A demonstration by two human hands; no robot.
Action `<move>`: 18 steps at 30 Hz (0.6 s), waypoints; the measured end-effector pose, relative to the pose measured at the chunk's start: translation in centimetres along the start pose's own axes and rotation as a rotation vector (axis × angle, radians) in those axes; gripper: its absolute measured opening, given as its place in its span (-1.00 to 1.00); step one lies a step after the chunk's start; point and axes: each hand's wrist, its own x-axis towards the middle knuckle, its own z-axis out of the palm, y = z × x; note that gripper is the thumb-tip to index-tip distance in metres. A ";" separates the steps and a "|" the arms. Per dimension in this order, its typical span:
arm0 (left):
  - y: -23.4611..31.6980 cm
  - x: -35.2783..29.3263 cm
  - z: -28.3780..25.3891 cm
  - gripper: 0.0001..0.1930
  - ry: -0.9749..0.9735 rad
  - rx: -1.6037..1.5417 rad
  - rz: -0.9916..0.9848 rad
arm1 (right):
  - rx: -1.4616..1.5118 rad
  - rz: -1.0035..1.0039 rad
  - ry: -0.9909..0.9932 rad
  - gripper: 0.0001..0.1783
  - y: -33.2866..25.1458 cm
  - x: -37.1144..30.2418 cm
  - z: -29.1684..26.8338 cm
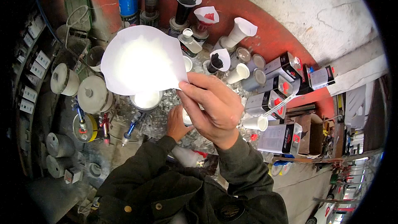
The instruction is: The person pours a white liquid from a metal can into a white plastic cup and stirs it with a metal ruler. They repeat this process, adding more liquid and stirring, then pour the mixture into a larger white container.
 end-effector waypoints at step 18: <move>0.2 -3.5 -4.4 0.12 0.040 0.019 -0.038 | 0.053 0.027 0.092 -0.75 0.4 -0.9 0.3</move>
